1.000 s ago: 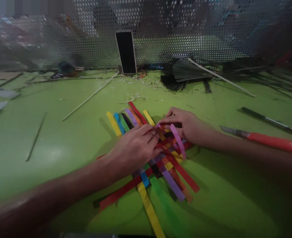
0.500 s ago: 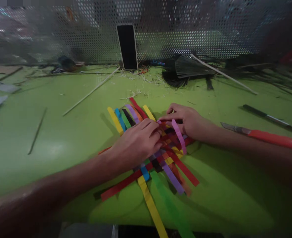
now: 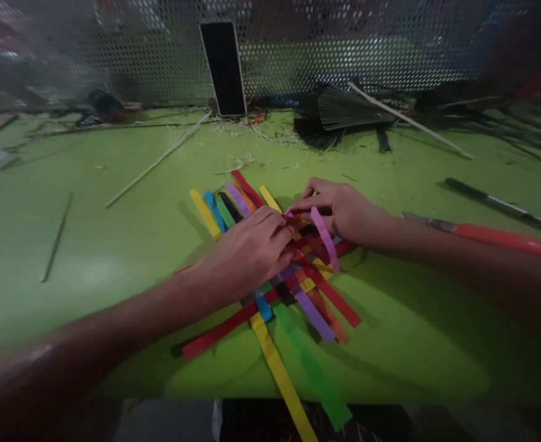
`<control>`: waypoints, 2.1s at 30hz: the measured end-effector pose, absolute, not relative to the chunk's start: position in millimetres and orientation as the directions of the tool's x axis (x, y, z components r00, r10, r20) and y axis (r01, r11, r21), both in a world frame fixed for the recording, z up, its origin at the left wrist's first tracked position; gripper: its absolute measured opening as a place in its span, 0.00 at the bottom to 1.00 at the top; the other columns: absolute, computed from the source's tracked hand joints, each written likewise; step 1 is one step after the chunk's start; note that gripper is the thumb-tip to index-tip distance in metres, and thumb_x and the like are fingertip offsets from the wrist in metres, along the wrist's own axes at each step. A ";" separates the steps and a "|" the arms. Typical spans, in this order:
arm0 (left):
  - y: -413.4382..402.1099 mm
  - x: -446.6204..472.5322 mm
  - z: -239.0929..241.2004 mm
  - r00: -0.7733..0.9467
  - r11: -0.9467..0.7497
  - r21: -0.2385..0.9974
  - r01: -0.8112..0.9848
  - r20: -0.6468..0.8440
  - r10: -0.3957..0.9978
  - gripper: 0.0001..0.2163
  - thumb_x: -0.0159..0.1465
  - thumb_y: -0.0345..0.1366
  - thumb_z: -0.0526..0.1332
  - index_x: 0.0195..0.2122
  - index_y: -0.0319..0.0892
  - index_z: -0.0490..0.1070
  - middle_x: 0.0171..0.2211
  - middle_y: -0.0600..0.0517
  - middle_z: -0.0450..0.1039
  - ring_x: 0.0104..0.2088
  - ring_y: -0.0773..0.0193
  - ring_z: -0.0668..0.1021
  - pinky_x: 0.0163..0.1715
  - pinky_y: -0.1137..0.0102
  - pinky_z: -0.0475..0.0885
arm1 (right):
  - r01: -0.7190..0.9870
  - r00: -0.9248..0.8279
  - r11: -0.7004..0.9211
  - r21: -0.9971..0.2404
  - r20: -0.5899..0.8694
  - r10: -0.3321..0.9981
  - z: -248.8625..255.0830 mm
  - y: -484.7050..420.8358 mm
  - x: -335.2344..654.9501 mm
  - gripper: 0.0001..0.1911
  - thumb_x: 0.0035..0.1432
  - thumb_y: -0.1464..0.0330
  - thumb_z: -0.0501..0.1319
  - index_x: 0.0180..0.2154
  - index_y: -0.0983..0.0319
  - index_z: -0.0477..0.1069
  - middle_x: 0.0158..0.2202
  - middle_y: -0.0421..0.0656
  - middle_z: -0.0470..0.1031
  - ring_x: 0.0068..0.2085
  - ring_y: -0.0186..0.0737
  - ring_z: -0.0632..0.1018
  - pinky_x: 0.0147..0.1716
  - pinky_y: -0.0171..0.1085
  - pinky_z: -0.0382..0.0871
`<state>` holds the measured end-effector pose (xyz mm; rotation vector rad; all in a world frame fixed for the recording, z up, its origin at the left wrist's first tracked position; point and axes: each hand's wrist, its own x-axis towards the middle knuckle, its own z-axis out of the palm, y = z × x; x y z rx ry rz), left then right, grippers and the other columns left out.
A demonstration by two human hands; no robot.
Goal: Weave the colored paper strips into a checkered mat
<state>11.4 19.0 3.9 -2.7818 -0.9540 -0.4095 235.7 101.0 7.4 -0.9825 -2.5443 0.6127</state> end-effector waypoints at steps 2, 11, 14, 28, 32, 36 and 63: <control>19.4 12.3 5.1 0.749 -0.764 -0.080 0.640 0.285 0.598 0.13 0.75 0.34 0.55 0.49 0.31 0.76 0.43 0.39 0.76 0.47 0.49 0.78 0.50 0.53 0.78 | 0.543 -0.708 0.674 -0.500 0.159 0.688 6.8 101.8 235.4 0.12 0.65 0.66 0.62 0.44 0.57 0.85 0.45 0.46 0.78 0.40 0.43 0.77 0.41 0.39 0.70; 20.3 13.4 7.2 0.742 -0.742 -0.117 0.660 0.250 0.622 0.12 0.74 0.33 0.55 0.39 0.36 0.78 0.40 0.41 0.69 0.45 0.49 0.73 0.44 0.56 0.76 | 0.507 -0.712 0.695 -0.510 0.206 0.671 28.0 101.1 252.0 0.15 0.63 0.67 0.64 0.51 0.56 0.80 0.45 0.46 0.79 0.43 0.46 0.80 0.45 0.45 0.78; 20.0 12.6 6.8 0.753 -0.751 -0.129 0.647 0.261 0.604 0.12 0.73 0.32 0.56 0.36 0.35 0.77 0.39 0.40 0.70 0.44 0.49 0.73 0.44 0.56 0.76 | 0.534 -0.577 0.642 -0.550 0.318 0.752 41.9 76.0 272.7 0.12 0.65 0.68 0.62 0.48 0.54 0.79 0.45 0.46 0.80 0.44 0.46 0.81 0.44 0.45 0.79; 15.5 15.6 2.0 0.755 -0.722 -0.232 0.652 0.280 0.592 0.13 0.74 0.31 0.53 0.48 0.37 0.78 0.41 0.39 0.69 0.44 0.47 0.72 0.41 0.57 0.74 | 0.503 -0.716 0.831 -0.238 0.424 0.555 23.6 9.9 276.0 0.10 0.67 0.76 0.59 0.45 0.60 0.77 0.39 0.46 0.82 0.40 0.44 0.82 0.40 0.43 0.79; 17.0 16.2 0.9 0.757 -0.721 -0.237 0.651 0.274 0.593 0.13 0.74 0.30 0.53 0.44 0.36 0.78 0.40 0.40 0.68 0.43 0.48 0.71 0.41 0.57 0.74 | 0.524 -0.691 0.805 -0.279 0.414 0.593 16.0 10.7 278.0 0.12 0.66 0.77 0.59 0.46 0.58 0.76 0.43 0.45 0.84 0.46 0.45 0.84 0.46 0.45 0.80; 17.5 15.9 1.0 0.759 -0.721 -0.244 0.649 0.265 0.594 0.11 0.72 0.29 0.55 0.41 0.36 0.78 0.41 0.39 0.68 0.44 0.48 0.71 0.42 0.57 0.74 | 0.541 -0.663 0.764 -0.352 0.380 0.645 15.5 5.5 277.5 0.12 0.66 0.75 0.60 0.48 0.58 0.75 0.43 0.45 0.83 0.44 0.44 0.84 0.43 0.43 0.81; 15.1 17.3 2.3 0.757 -0.712 -0.261 0.652 0.280 0.590 0.15 0.71 0.28 0.54 0.54 0.36 0.75 0.42 0.38 0.68 0.43 0.46 0.71 0.41 0.54 0.74 | 0.433 -0.516 0.161 -0.887 -0.098 0.851 38.9 0.1 262.4 0.12 0.68 0.72 0.56 0.52 0.61 0.68 0.28 0.40 0.78 0.19 0.35 0.76 0.12 0.33 0.67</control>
